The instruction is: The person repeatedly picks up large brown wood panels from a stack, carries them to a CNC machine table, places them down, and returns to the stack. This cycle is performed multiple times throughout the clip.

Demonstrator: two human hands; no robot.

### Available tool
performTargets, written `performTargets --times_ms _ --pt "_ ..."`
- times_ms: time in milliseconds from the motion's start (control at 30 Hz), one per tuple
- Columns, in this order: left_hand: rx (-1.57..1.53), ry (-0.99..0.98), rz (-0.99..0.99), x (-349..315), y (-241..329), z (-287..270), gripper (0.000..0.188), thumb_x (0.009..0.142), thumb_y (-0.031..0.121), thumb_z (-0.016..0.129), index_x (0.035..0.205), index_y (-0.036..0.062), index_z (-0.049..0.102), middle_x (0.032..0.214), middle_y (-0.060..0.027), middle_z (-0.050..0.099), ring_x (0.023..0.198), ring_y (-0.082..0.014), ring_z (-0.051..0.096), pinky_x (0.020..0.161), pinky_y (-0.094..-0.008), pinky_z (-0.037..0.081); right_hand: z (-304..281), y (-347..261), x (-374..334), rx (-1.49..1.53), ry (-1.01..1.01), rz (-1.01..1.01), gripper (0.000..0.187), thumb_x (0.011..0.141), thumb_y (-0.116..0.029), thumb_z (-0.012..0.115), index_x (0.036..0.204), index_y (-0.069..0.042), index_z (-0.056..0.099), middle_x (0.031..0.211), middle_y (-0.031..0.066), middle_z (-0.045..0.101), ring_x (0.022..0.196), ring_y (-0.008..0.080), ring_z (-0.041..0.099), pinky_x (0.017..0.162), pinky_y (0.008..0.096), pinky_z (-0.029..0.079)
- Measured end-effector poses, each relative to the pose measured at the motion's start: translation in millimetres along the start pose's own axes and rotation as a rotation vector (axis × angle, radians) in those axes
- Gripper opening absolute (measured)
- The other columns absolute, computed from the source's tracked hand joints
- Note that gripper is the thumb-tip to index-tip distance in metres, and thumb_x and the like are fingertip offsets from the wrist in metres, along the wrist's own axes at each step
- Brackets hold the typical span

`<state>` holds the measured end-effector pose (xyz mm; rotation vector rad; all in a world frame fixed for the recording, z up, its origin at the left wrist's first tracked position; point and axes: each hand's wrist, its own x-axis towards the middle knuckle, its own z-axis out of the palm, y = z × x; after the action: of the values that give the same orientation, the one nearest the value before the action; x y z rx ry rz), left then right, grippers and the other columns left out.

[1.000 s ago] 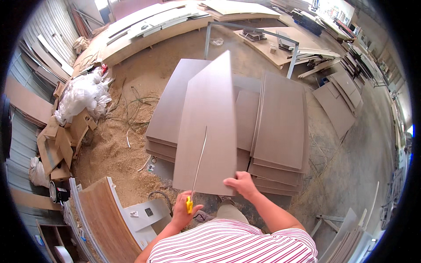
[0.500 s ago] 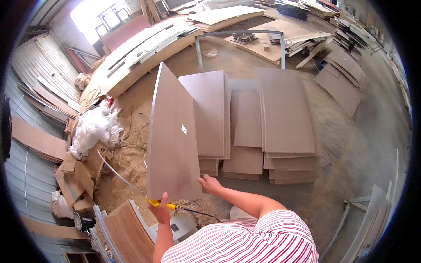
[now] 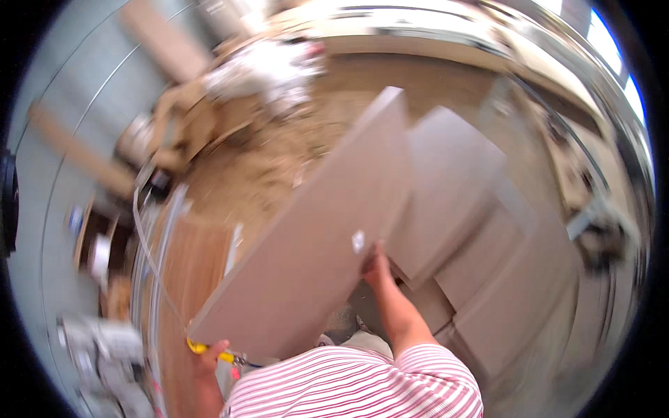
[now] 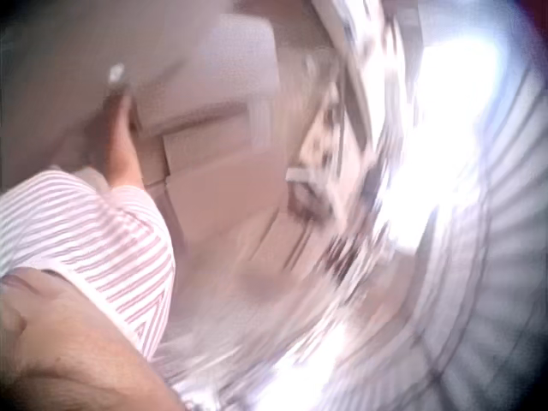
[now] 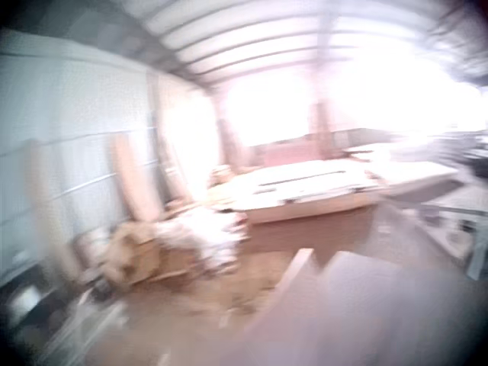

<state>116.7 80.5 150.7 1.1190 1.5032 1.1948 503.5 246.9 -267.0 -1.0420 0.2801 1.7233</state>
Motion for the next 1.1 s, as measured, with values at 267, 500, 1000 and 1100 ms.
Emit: performTargets --times_ms 267,500,1000,1100 --pt "-0.304 0.778 -0.095 -195.2 -94.6 -117.5 0.05 0.068 -0.005 0.073 0.115 0.0035 0.057 0.097 -0.0039 0.064 0.089 -0.0181 0.063 0.082 -0.0324 0.052 60.3 110.9 -77.9 -0.117 -0.266 0.453 0.093 0.081 -0.077 0.051 0.15 -0.018 0.03 0.157 0.0068 0.026 0.144 0.0309 0.024 0.116 0.0552 0.015" --pt "-0.335 1.258 -0.133 -296.0 -208.1 -168.0 0.043 0.085 0.012 0.072 0.122 0.0024 0.052 0.111 -0.007 0.059 0.099 -0.0192 0.059 0.086 -0.0336 0.05 123.6 178.7 -136.9 -0.486 -0.332 0.556 0.07 0.089 -0.054 0.061 0.142 -0.013 0.039 0.148 0.0077 0.039 0.136 0.03 0.036 0.114 0.0522 0.023" --pt "0.476 1.136 -0.549 -373.9 -344.8 -274.0 0.048 0.082 0.024 0.071 0.12 -0.0008 0.055 0.106 -0.0256 0.065 0.102 -0.0433 0.061 0.084 -0.0445 0.05 115.0 389.9 -189.0 -0.861 -0.609 0.405 0.037 0.101 -0.025 0.05 0.132 -0.006 0.045 0.133 0.0133 0.05 0.117 0.0318 0.055 0.1 0.0537 0.045" --pt "0.405 1.063 -0.456 -383.5 -326.5 -324.3 0.041 0.084 0.022 0.069 0.117 0.0007 0.058 0.105 -0.023 0.066 0.101 -0.0411 0.062 0.083 -0.0442 0.051 128.8 445.8 -219.3 -1.085 -0.647 0.494 0.037 0.102 -0.022 0.047 0.135 -0.007 0.039 0.131 0.0167 0.049 0.116 0.0358 0.055 0.096 0.0605 0.047"
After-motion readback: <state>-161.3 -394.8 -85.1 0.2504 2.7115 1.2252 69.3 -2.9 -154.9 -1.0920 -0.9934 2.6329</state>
